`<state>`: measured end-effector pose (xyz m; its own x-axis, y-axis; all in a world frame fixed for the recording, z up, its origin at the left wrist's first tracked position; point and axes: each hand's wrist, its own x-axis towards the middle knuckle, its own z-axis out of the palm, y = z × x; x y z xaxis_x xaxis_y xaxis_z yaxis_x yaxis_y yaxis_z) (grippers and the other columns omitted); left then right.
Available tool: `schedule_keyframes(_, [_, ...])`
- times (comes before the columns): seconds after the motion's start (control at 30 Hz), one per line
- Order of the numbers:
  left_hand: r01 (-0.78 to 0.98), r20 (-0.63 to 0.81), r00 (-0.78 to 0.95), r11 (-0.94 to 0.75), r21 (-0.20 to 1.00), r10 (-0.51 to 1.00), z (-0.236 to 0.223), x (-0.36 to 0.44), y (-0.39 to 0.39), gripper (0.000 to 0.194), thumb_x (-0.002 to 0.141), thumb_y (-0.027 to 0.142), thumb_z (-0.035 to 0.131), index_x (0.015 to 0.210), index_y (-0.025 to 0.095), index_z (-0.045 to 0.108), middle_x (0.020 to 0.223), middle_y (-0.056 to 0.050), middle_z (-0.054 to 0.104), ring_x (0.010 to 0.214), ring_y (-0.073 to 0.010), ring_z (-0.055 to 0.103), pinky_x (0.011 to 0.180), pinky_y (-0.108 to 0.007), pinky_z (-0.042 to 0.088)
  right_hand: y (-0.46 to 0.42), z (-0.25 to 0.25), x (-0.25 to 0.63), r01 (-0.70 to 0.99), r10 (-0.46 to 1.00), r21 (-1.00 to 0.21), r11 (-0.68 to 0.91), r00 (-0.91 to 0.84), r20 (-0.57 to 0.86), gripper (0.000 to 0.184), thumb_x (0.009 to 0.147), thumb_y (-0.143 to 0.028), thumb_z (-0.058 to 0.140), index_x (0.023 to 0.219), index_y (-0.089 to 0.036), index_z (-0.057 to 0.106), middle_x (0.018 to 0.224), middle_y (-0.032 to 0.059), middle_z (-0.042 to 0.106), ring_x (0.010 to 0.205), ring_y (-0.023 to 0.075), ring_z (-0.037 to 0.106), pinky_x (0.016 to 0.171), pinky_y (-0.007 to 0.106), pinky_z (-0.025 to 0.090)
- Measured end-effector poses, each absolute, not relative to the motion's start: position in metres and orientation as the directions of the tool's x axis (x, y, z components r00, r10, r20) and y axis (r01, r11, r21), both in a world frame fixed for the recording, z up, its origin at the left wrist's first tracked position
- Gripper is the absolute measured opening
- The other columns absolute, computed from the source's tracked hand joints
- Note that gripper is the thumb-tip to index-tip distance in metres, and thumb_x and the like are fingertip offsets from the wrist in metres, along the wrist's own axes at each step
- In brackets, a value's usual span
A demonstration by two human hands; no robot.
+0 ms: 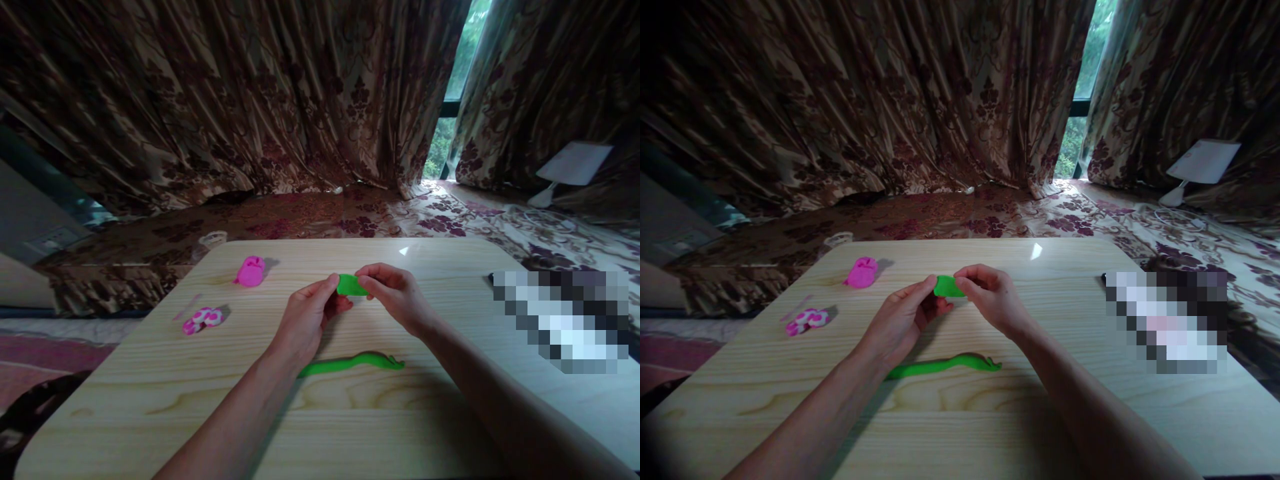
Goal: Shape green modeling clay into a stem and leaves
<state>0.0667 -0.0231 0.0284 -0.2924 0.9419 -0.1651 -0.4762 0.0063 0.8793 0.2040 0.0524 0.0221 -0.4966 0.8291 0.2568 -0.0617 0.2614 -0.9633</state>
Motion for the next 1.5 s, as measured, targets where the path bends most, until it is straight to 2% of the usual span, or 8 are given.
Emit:
schedule_keyframes(0.17, [-0.536, -0.204, -0.231, 0.051, 0.843, 0.951, 0.031, 0.067, -0.023, 0.025, 0.078, 0.034, 0.061, 0.080, 0.009, 0.066, 0.069, -0.006, 0.065, 0.058, -0.0112, 0.060, 0.064, -0.025, 0.054, 0.054, 0.022, 0.203, -0.080, 0.852, -0.968, 0.239, -0.461, 0.249, 0.021, 0.075, -0.035, 0.062, 0.082, -0.016, 0.066, 0.069, 0.0003, 0.061, 0.059, 0.0106, 0.049, 0.054, 0.024, 0.039])
schedule_keyframes(0.33, [-0.499, -0.189, -0.216, 0.058, 0.865, 0.958, 0.030, 0.067, -0.025, 0.012, 0.072, 0.023, 0.067, 0.076, 0.011, 0.067, 0.067, -0.004, 0.066, 0.061, -0.0105, 0.060, 0.068, -0.024, 0.052, 0.055, 0.021, 0.204, -0.073, 0.861, -0.969, 0.236, -0.446, 0.243, 0.022, 0.075, -0.036, 0.062, 0.083, -0.016, 0.066, 0.071, 0.0006, 0.062, 0.061, 0.0111, 0.051, 0.056, 0.024, 0.041])
schedule_keyframes(0.5, [-0.290, -0.095, -0.224, 0.027, 0.957, 0.970, 0.023, 0.065, -0.025, 0.016, 0.075, 0.028, 0.066, 0.078, 0.012, 0.071, 0.065, -0.002, 0.066, 0.063, -0.0101, 0.058, 0.071, -0.023, 0.047, 0.053, 0.024, 0.206, 0.015, 0.829, -0.948, 0.319, -0.488, 0.272, 0.033, 0.081, -0.040, 0.055, 0.102, -0.017, 0.066, 0.085, 0.0039, 0.066, 0.076, 0.0151, 0.057, 0.067, 0.028, 0.045])
schedule_keyframes(0.57, [-0.168, -0.052, -0.221, 0.014, 0.986, 0.974, 0.021, 0.065, -0.025, 0.019, 0.075, 0.030, 0.065, 0.078, 0.013, 0.071, 0.065, -0.002, 0.065, 0.065, -0.0104, 0.057, 0.070, -0.022, 0.045, 0.051, 0.025, 0.205, 0.044, 0.811, -0.932, 0.359, -0.509, 0.288, 0.029, 0.080, -0.038, 0.056, 0.094, -0.016, 0.068, 0.086, 0.0047, 0.067, 0.080, 0.0165, 0.058, 0.070, 0.029, 0.045])
schedule_keyframes(0.67, [-0.088, -0.030, -0.201, 0.013, 0.996, 0.979, 0.021, 0.066, -0.026, 0.020, 0.075, 0.032, 0.065, 0.081, 0.014, 0.072, 0.068, -0.002, 0.065, 0.067, -0.0110, 0.056, 0.070, -0.022, 0.044, 0.052, 0.023, 0.205, 0.042, 0.805, -0.939, 0.342, -0.528, 0.269, 0.024, 0.078, -0.037, 0.059, 0.083, -0.015, 0.068, 0.076, 0.0028, 0.065, 0.072, 0.0149, 0.057, 0.065, 0.027, 0.045])
schedule_keyframes(0.77, [-0.130, -0.040, -0.180, 0.017, 0.991, 0.983, 0.023, 0.066, -0.027, 0.021, 0.074, 0.030, 0.066, 0.088, 0.015, 0.070, 0.073, -0.002, 0.066, 0.069, -0.0116, 0.057, 0.073, -0.024, 0.044, 0.054, 0.021, 0.206, 0.010, 0.813, -0.954, 0.299, -0.525, 0.250, 0.023, 0.077, -0.037, 0.059, 0.082, -0.015, 0.066, 0.071, 0.0009, 0.063, 0.065, 0.0124, 0.055, 0.061, 0.025, 0.042])
schedule_keyframes(0.97, [-0.121, -0.033, -0.226, 0.006, 0.993, 0.973, 0.022, 0.065, -0.025, 0.018, 0.074, 0.031, 0.065, 0.080, 0.014, 0.069, 0.070, -0.002, 0.065, 0.067, -0.0115, 0.057, 0.073, -0.025, 0.044, 0.054, 0.024, 0.208, -0.022, 0.812, -0.964, 0.267, -0.534, 0.237, 0.025, 0.079, -0.037, 0.056, 0.083, -0.014, 0.065, 0.073, 0.0012, 0.062, 0.066, 0.0115, 0.052, 0.062, 0.025, 0.041])
schedule_keyframes(1.5, [-0.186, -0.053, -0.272, 0.002, 0.983, 0.961, 0.022, 0.068, -0.026, 0.025, 0.075, 0.038, 0.064, 0.082, 0.015, 0.069, 0.073, -0.002, 0.063, 0.069, -0.0123, 0.055, 0.072, -0.028, 0.044, 0.054, 0.022, 0.206, -0.070, 0.821, -0.975, 0.213, -0.528, 0.217, 0.021, 0.076, -0.034, 0.061, 0.079, -0.013, 0.065, 0.071, 0.0009, 0.061, 0.065, 0.0107, 0.052, 0.063, 0.024, 0.040])
